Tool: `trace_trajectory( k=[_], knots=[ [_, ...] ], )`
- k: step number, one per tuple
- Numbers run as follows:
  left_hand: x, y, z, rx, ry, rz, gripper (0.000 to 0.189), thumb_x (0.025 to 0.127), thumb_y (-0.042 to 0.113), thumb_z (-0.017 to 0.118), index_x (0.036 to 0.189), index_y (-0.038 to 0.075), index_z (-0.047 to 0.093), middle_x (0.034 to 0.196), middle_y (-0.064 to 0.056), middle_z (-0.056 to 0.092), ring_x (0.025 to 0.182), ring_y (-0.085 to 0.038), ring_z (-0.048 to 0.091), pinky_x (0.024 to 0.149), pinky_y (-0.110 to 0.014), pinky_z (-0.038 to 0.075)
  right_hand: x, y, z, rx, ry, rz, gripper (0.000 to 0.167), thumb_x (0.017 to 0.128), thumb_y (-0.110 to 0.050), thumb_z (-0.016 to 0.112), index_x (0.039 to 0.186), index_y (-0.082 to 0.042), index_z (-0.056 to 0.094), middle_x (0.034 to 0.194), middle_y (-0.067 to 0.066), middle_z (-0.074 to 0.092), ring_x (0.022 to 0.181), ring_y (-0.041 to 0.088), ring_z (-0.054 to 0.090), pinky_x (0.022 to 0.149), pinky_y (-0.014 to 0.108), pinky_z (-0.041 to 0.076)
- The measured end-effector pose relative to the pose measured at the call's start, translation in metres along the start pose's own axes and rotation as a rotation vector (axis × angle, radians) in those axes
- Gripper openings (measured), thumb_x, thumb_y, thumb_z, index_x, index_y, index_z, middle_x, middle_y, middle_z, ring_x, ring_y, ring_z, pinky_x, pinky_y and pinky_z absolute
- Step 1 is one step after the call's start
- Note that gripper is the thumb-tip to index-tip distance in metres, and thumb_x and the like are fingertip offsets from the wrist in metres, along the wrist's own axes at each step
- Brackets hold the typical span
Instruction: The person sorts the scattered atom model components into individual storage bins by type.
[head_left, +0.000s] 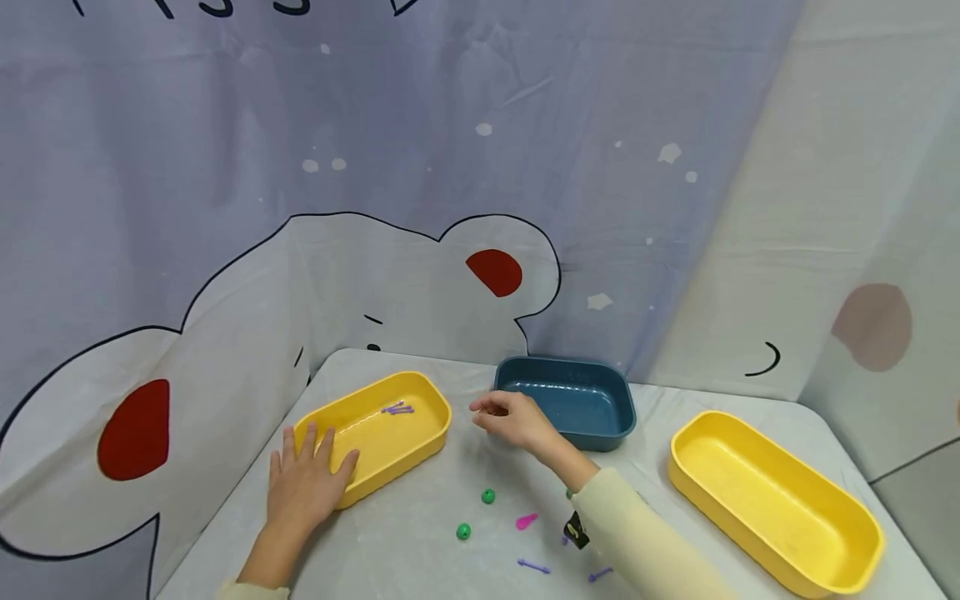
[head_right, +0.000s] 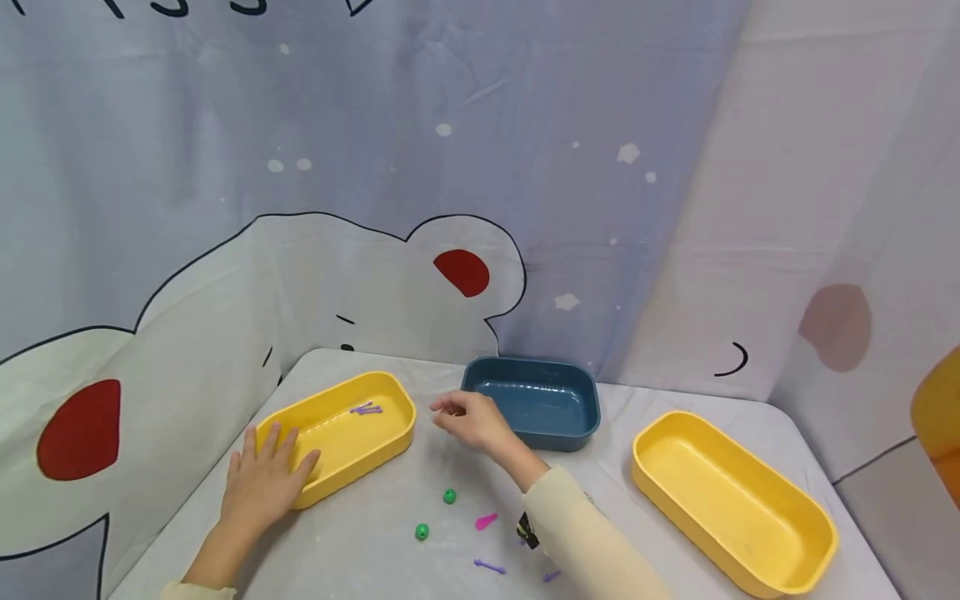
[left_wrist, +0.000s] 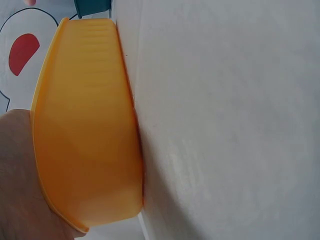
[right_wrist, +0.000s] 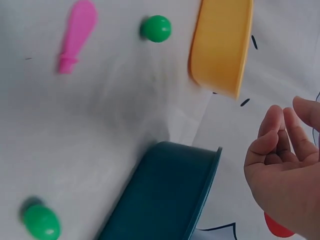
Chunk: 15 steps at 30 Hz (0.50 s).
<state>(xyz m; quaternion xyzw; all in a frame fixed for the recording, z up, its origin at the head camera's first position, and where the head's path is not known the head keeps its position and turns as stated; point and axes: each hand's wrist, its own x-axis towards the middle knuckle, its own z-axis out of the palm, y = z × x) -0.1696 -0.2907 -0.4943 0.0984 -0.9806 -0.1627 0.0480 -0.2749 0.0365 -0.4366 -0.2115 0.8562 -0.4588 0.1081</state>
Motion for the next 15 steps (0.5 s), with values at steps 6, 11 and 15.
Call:
trace_trajectory(
  k=[6,11,15],
  knots=[
    [0.001,0.000,0.000,0.008,-0.002,-0.001,0.081,0.103,0.061,0.037,0.155,-0.002,0.035,0.163,-0.031,0.018,0.150,-0.055,-0.005,0.116,-0.072,0.001,-0.017,0.011,-0.008,0.000,-0.019,-0.042,0.022,0.097,-0.023,0.070,0.116,-0.013,0.074,0.098,-0.004,0.069,0.087,0.014,0.059,0.076,0.027,0.053],
    [0.000,0.001,-0.001,0.002,0.010,0.003,0.081,0.103,0.060,0.038,0.154,-0.002,0.036,0.162,-0.031,0.019,0.149,-0.056,-0.003,0.116,-0.073,0.002,-0.029,0.020,-0.015,0.000,-0.032,-0.047,0.021,0.097,-0.024,0.069,0.116,-0.017,0.074,0.101,-0.005,0.070,0.089,0.013,0.060,0.076,0.027,0.054],
    [-0.001,0.001,-0.001,0.007,0.003,0.008,0.083,0.102,0.063,0.035,0.154,-0.002,0.036,0.162,-0.031,0.019,0.149,-0.056,-0.004,0.116,-0.073,0.001,-0.040,0.027,-0.020,0.014,-0.042,-0.020,0.018,0.097,-0.026,0.070,0.114,-0.020,0.074,0.097,-0.005,0.069,0.086,0.014,0.062,0.075,0.028,0.054]
  ],
)
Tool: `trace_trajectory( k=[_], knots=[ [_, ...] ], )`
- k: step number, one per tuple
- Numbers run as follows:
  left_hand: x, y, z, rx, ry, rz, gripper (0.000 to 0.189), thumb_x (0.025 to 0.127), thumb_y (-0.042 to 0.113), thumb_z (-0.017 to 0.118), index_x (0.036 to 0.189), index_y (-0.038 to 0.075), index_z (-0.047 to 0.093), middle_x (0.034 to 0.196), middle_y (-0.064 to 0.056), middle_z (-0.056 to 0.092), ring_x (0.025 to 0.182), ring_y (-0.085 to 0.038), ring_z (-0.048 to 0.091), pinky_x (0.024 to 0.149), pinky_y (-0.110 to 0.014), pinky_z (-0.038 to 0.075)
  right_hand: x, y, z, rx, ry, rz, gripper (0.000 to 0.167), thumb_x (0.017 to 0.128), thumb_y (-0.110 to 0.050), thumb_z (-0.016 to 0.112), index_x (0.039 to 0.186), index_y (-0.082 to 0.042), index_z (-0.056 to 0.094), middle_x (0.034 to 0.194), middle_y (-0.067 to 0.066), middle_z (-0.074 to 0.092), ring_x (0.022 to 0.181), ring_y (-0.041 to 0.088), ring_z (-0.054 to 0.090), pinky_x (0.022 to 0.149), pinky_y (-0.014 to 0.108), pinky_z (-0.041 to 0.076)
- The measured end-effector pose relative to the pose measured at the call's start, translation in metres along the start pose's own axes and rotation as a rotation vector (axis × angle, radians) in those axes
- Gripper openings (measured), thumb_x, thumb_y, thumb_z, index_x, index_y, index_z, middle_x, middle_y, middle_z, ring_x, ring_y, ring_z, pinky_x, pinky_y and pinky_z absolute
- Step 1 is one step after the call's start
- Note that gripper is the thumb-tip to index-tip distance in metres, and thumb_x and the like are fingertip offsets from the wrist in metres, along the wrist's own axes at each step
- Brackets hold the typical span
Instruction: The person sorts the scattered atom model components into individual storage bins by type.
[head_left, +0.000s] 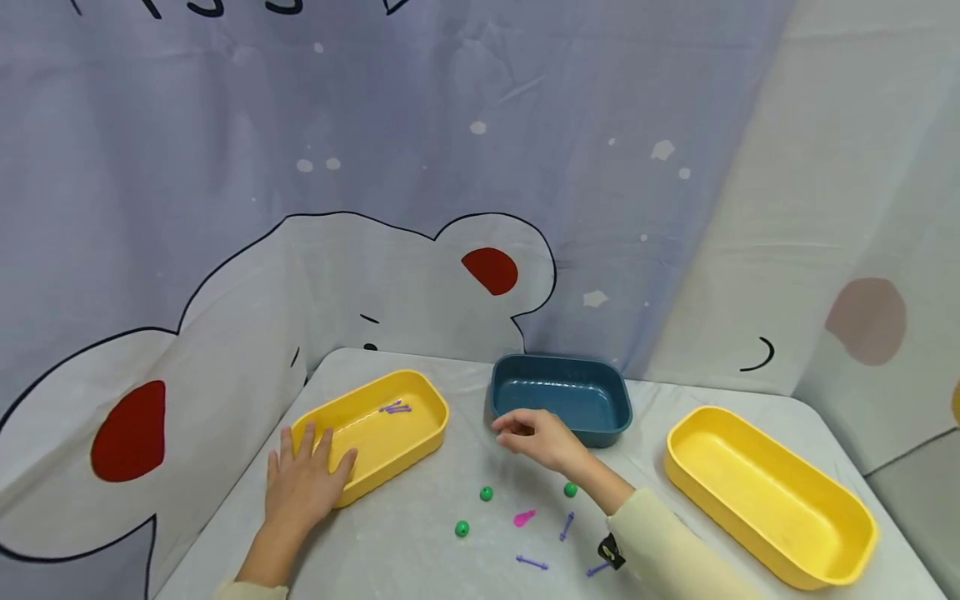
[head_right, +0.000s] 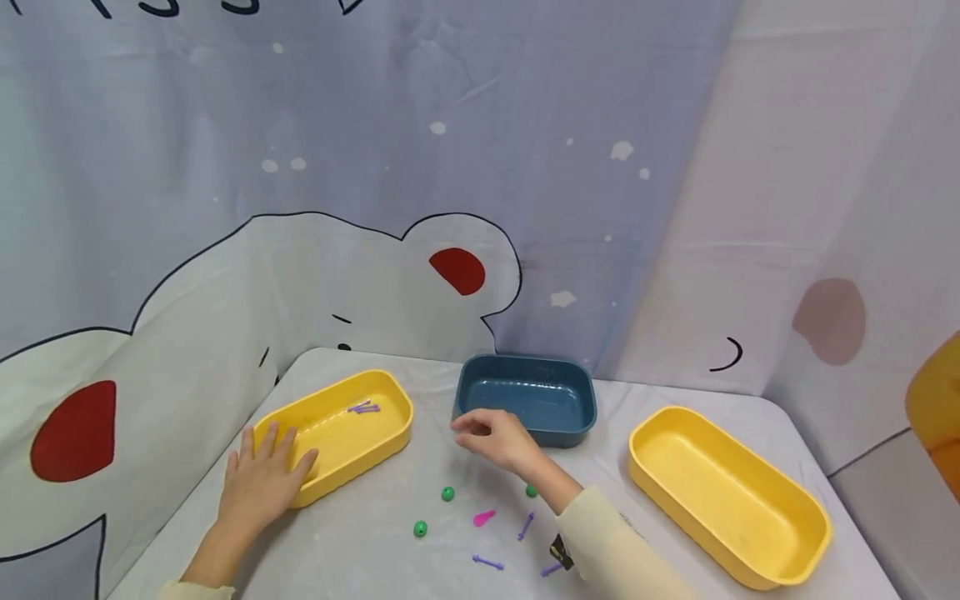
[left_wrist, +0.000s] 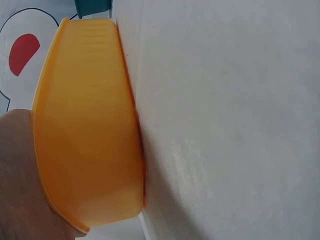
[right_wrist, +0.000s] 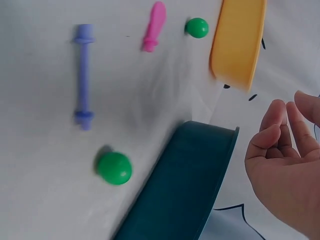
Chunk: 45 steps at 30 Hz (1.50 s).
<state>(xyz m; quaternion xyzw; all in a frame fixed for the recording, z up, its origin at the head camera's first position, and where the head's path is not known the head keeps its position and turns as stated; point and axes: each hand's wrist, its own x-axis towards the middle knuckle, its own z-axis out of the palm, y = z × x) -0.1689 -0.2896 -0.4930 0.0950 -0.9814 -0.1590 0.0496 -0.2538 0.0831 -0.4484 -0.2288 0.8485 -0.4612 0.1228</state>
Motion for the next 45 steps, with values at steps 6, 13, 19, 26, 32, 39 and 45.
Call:
trace_trajectory(
  k=[6,13,19,26,32,39,45],
  knots=[
    [-0.001,-0.001,0.000,0.006,-0.006,0.004,0.086,0.101,0.066,0.033,0.154,-0.002,0.036,0.162,-0.031,0.019,0.149,-0.057,-0.003,0.115,-0.074,0.003,-0.020,0.006,-0.007,0.072,-0.002,0.019,0.022,0.097,-0.025,0.070,0.117,-0.015,0.074,0.095,-0.001,0.069,0.085,0.016,0.063,0.074,0.029,0.053],
    [-0.002,-0.002,0.002,0.004,-0.017,-0.004,0.083,0.102,0.063,0.037,0.155,-0.002,0.036,0.163,-0.031,0.019,0.149,-0.057,-0.003,0.115,-0.074,0.002,-0.044,0.017,-0.015,0.112,-0.022,0.046,0.025,0.096,-0.024,0.071,0.118,-0.012,0.073,0.097,0.001,0.069,0.085,0.016,0.062,0.069,0.025,0.053],
    [-0.002,-0.003,0.001,0.007,-0.020,-0.010,0.085,0.102,0.065,0.035,0.154,-0.002,0.036,0.162,-0.032,0.017,0.149,-0.057,-0.002,0.114,-0.075,0.003,-0.057,0.028,-0.023,0.110,-0.033,0.062,0.030,0.095,-0.025,0.072,0.119,-0.007,0.072,0.098,0.001,0.069,0.086,0.016,0.060,0.070,0.022,0.052],
    [-0.002,-0.003,0.001,-0.001,-0.030,-0.008,0.088,0.101,0.067,0.033,0.154,-0.002,0.035,0.163,-0.032,0.016,0.149,-0.057,-0.004,0.114,-0.075,0.002,-0.072,0.040,-0.031,0.127,-0.035,0.061,0.030,0.095,-0.020,0.072,0.120,-0.004,0.072,0.098,0.004,0.069,0.087,0.016,0.059,0.072,0.020,0.051],
    [-0.002,-0.003,0.001,-0.004,-0.022,-0.005,0.086,0.102,0.066,0.034,0.154,-0.003,0.036,0.163,-0.032,0.017,0.149,-0.057,-0.004,0.114,-0.075,0.002,-0.082,0.054,-0.033,0.173,-0.064,0.065,0.030,0.096,-0.017,0.071,0.122,-0.002,0.070,0.100,0.006,0.069,0.087,0.013,0.058,0.074,0.019,0.050],
    [-0.001,-0.003,0.003,0.008,-0.002,0.001,0.087,0.101,0.066,0.033,0.153,-0.003,0.038,0.162,-0.031,0.018,0.149,-0.057,-0.002,0.114,-0.075,0.003,-0.091,0.066,-0.034,0.178,-0.098,0.067,0.032,0.096,-0.016,0.070,0.123,0.001,0.069,0.098,0.005,0.069,0.083,0.010,0.059,0.071,0.018,0.049],
    [0.001,-0.002,0.003,0.012,-0.001,0.000,0.088,0.101,0.067,0.032,0.153,-0.003,0.038,0.162,-0.032,0.018,0.148,-0.057,-0.002,0.115,-0.075,0.003,-0.093,0.074,-0.036,0.144,-0.122,0.097,0.032,0.096,-0.019,0.071,0.122,-0.001,0.070,0.095,0.002,0.068,0.080,0.011,0.057,0.065,0.019,0.047]
  ],
)
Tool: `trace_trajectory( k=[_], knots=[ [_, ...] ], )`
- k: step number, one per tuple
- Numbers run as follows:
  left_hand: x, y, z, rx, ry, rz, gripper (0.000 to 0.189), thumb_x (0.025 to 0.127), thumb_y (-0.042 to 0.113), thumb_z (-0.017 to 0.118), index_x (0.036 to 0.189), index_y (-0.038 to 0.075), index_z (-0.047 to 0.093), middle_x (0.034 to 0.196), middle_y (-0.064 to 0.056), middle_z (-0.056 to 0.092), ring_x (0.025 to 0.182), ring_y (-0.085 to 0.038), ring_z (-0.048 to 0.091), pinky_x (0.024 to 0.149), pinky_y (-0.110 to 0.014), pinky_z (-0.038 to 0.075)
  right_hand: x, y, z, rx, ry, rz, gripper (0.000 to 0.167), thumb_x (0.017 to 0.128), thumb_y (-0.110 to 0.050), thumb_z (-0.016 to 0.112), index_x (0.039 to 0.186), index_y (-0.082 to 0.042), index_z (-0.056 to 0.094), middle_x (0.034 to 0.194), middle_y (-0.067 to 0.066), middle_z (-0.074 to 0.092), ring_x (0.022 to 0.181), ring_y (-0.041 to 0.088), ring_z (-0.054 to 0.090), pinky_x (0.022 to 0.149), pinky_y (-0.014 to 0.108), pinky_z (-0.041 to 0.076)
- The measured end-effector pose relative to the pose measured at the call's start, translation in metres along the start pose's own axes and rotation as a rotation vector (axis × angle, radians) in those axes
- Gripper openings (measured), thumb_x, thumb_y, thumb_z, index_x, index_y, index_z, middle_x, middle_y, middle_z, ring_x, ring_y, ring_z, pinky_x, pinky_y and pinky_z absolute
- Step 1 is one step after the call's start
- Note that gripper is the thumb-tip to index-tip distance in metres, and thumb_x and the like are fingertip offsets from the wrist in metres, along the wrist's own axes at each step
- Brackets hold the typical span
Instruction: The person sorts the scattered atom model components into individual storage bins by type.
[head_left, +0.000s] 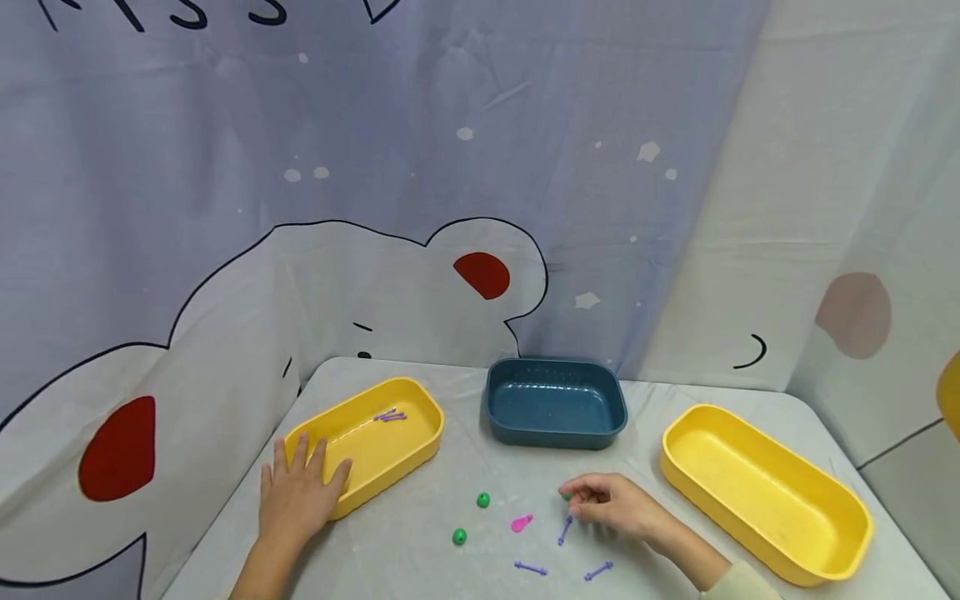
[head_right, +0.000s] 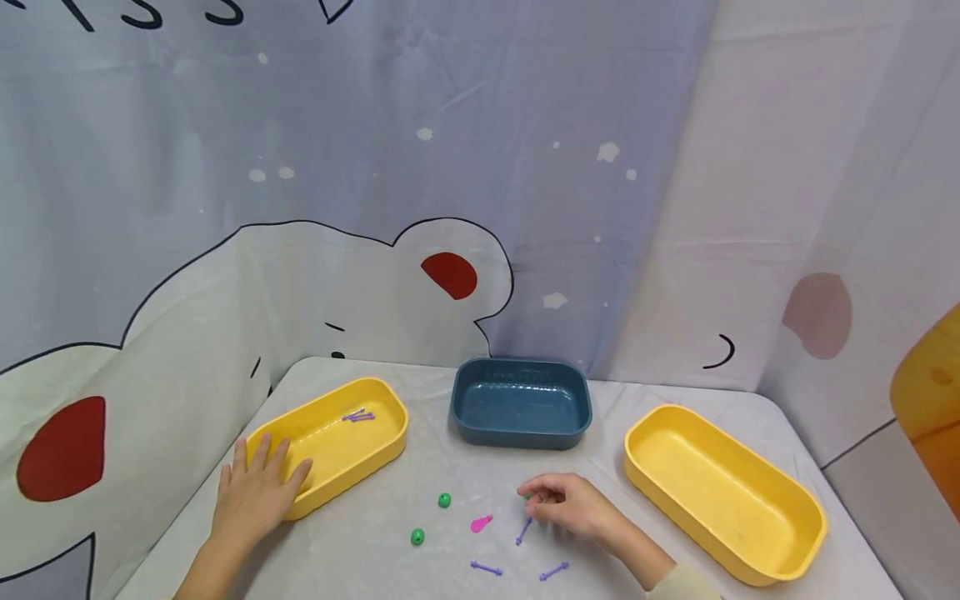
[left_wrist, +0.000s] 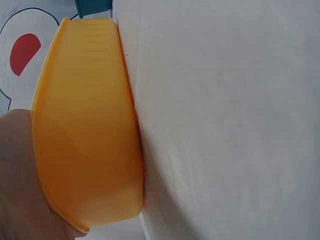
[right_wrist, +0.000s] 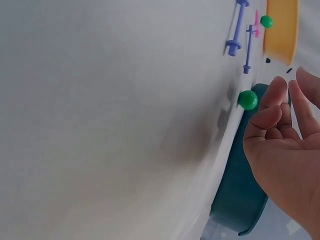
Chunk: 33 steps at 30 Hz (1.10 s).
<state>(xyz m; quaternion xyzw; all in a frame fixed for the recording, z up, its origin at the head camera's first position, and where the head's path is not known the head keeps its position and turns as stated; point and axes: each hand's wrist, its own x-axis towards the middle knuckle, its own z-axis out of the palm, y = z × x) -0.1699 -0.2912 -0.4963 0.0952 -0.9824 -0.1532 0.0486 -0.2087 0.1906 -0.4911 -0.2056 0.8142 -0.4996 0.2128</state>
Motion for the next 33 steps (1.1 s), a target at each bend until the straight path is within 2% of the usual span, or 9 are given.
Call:
trace_trajectory(
  k=[4,14,26,33],
  knots=[
    [0.000,0.000,0.000,-0.004,-0.003,-0.005,0.088,0.101,0.068,0.032,0.153,-0.003,0.038,0.162,-0.031,0.018,0.149,-0.057,-0.003,0.115,-0.074,0.002,-0.002,0.004,0.000,0.006,-0.007,0.033,0.031,0.095,-0.018,0.071,0.121,-0.001,0.070,0.094,0.003,0.068,0.078,0.013,0.057,0.062,0.020,0.047],
    [-0.001,0.001,-0.001,-0.006,-0.001,-0.006,0.087,0.101,0.066,0.033,0.153,-0.003,0.038,0.162,-0.032,0.018,0.149,-0.057,-0.002,0.115,-0.074,0.002,-0.003,0.015,0.001,-0.028,-0.042,0.040,0.022,0.094,-0.011,0.071,0.115,-0.003,0.073,0.090,0.003,0.065,0.076,0.011,0.056,0.064,0.018,0.047],
    [-0.001,0.001,-0.001,0.002,-0.009,-0.010,0.087,0.101,0.067,0.032,0.154,-0.002,0.037,0.163,-0.031,0.017,0.149,-0.056,-0.002,0.115,-0.074,0.002,0.001,0.016,0.004,-0.147,-0.036,-0.007,0.020,0.089,-0.011,0.077,0.108,-0.009,0.076,0.082,-0.003,0.063,0.071,0.006,0.052,0.063,0.019,0.043],
    [-0.001,0.002,-0.002,-0.005,-0.015,-0.010,0.088,0.101,0.068,0.031,0.154,-0.002,0.036,0.163,-0.031,0.017,0.149,-0.056,-0.003,0.115,-0.074,0.001,0.002,0.016,0.005,-0.228,-0.028,-0.068,0.014,0.087,-0.009,0.077,0.101,-0.009,0.076,0.075,-0.008,0.059,0.065,0.002,0.049,0.059,0.019,0.041]
  ],
)
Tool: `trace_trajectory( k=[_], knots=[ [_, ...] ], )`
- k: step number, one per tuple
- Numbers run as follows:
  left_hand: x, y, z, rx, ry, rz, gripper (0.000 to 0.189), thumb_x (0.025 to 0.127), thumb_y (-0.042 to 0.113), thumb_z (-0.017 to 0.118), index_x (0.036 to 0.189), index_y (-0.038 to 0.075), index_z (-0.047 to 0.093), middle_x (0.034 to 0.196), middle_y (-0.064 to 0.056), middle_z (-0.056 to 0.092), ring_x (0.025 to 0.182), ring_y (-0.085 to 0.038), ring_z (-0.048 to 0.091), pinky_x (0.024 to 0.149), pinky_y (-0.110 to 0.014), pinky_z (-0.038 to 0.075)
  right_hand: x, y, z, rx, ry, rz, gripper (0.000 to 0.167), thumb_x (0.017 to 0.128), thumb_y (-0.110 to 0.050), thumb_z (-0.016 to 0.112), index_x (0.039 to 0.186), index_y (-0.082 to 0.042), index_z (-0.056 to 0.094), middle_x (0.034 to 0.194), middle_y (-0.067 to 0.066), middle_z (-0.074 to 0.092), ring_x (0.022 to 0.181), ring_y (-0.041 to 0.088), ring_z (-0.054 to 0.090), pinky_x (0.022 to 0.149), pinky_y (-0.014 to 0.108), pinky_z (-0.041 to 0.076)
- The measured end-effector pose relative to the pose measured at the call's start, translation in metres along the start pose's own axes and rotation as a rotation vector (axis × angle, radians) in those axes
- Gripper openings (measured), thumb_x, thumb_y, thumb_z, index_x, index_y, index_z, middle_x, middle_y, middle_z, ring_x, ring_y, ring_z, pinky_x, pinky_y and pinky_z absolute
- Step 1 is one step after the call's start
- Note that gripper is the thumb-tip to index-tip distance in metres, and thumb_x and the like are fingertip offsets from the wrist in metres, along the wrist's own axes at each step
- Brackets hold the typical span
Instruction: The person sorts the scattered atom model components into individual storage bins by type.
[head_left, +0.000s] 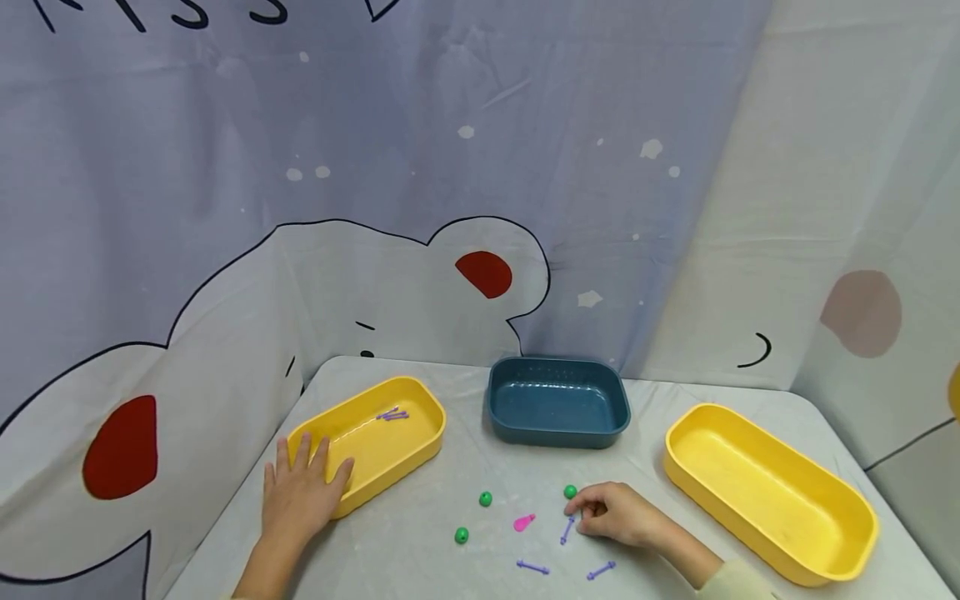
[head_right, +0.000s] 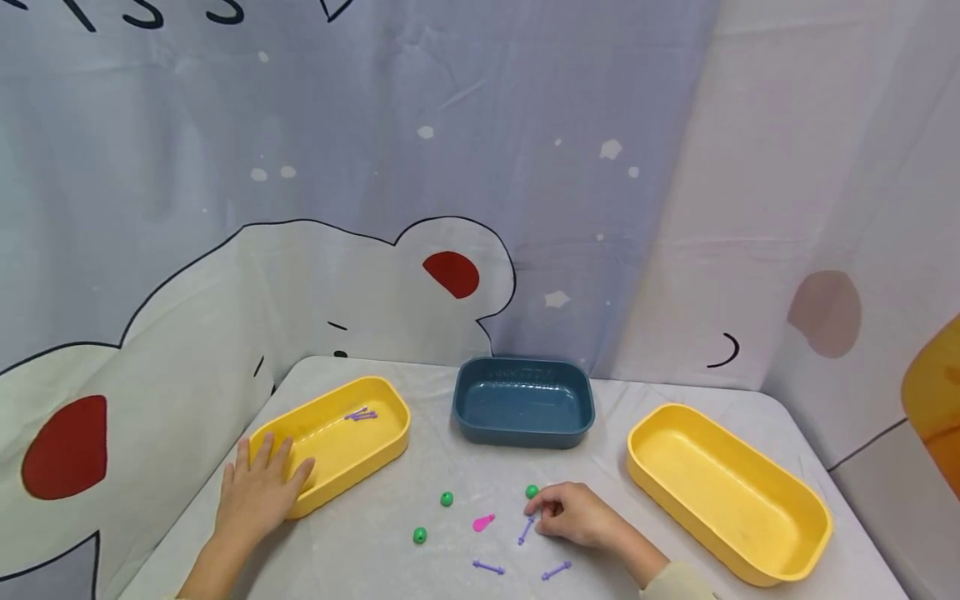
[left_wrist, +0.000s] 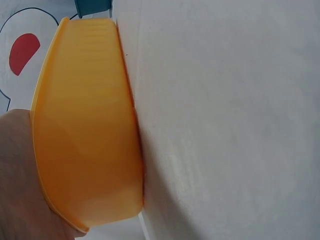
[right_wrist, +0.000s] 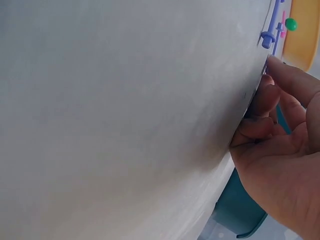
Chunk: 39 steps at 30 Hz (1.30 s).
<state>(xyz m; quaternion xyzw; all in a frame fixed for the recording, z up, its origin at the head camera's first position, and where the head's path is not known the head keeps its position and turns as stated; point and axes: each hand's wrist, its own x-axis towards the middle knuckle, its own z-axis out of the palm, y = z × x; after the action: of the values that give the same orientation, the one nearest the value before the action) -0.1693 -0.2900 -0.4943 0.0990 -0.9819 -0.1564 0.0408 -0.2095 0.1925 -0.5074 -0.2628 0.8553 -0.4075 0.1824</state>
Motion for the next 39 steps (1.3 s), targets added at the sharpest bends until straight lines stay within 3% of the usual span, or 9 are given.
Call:
trace_trajectory(
  k=[8,24,32,39],
  knots=[
    [-0.0005,0.0030,-0.0022,0.001,0.001,0.003,0.086,0.102,0.066,0.033,0.154,-0.002,0.036,0.162,-0.032,0.017,0.149,-0.056,-0.003,0.115,-0.074,0.001,0.0009,-0.0006,0.0007,-0.083,0.018,0.008,0.008,0.088,-0.009,0.076,0.093,-0.014,0.073,0.072,-0.011,0.057,0.066,0.001,0.050,0.061,0.020,0.041],
    [-0.0008,0.0034,-0.0024,-0.004,-0.001,-0.005,0.085,0.102,0.065,0.034,0.154,-0.002,0.037,0.162,-0.031,0.018,0.149,-0.056,-0.003,0.116,-0.073,0.001,0.0003,-0.0009,0.0024,-0.067,-0.003,0.029,0.009,0.086,-0.008,0.076,0.086,-0.012,0.069,0.072,-0.008,0.057,0.067,0.003,0.050,0.061,0.020,0.040],
    [-0.0016,0.0032,-0.0034,-0.011,-0.006,-0.006,0.084,0.102,0.064,0.035,0.154,-0.002,0.037,0.162,-0.031,0.018,0.149,-0.056,-0.003,0.115,-0.074,0.000,-0.0009,-0.0009,0.0018,-0.097,0.019,0.023,0.015,0.078,-0.003,0.070,0.083,-0.016,0.064,0.072,-0.009,0.056,0.066,0.002,0.051,0.058,0.019,0.042],
    [-0.0020,0.0013,-0.0016,-0.007,-0.007,-0.004,0.084,0.102,0.064,0.035,0.154,-0.002,0.036,0.163,-0.031,0.017,0.149,-0.056,-0.005,0.115,-0.074,0.001,-0.0038,-0.0021,0.0008,-0.083,0.057,0.019,0.017,0.075,-0.003,0.072,0.081,-0.015,0.062,0.072,-0.008,0.059,0.065,0.003,0.052,0.058,0.019,0.043]
  ],
)
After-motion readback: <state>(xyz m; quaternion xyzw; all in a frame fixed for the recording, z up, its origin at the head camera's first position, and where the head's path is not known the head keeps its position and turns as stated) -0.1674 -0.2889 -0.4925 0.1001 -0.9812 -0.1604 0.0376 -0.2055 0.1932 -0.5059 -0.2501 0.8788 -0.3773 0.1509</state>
